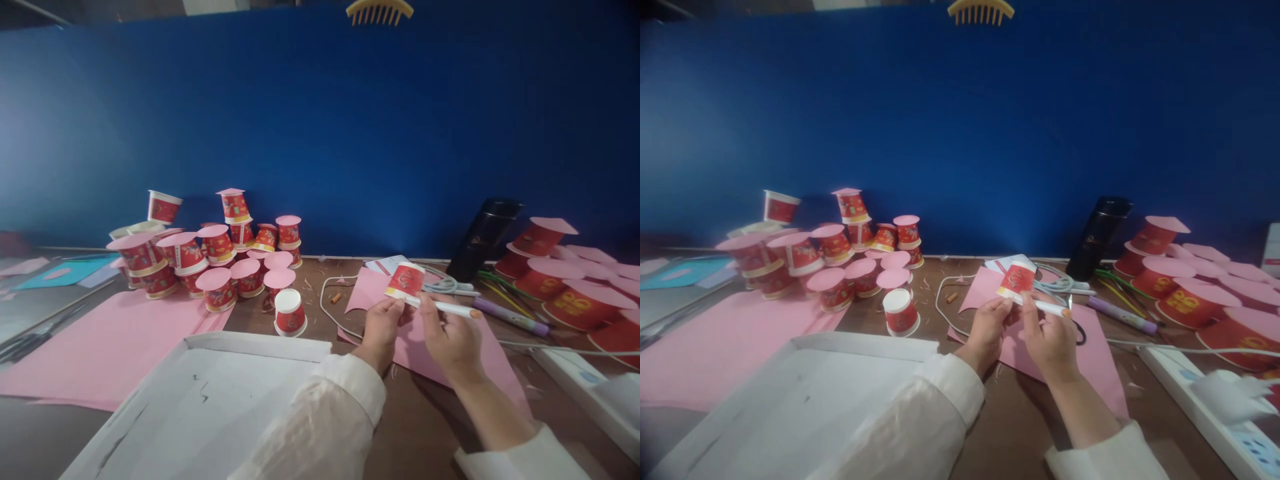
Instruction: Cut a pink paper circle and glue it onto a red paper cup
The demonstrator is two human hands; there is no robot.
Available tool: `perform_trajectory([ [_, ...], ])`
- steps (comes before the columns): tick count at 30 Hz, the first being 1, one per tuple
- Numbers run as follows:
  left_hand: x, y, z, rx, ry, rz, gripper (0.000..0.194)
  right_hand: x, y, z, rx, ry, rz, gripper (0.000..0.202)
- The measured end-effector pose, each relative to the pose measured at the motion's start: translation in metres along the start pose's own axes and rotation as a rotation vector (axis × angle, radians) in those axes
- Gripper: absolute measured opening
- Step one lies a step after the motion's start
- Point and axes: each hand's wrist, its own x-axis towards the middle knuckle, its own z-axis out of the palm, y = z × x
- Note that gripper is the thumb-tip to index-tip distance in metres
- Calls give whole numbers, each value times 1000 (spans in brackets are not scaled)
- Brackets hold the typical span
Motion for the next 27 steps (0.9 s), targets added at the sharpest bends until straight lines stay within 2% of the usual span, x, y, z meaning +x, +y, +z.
perform_trajectory([
  [12,1,-1,2,1,-3,-21,42,0,4,0,-17,23,20,43],
  [18,1,-2,1,0,-6,-23,43,-1,6,1,-1,-7,5,43],
  [27,-1,-1,1,34,-4,-9,43,1,2,-1,-57,48,40,44],
])
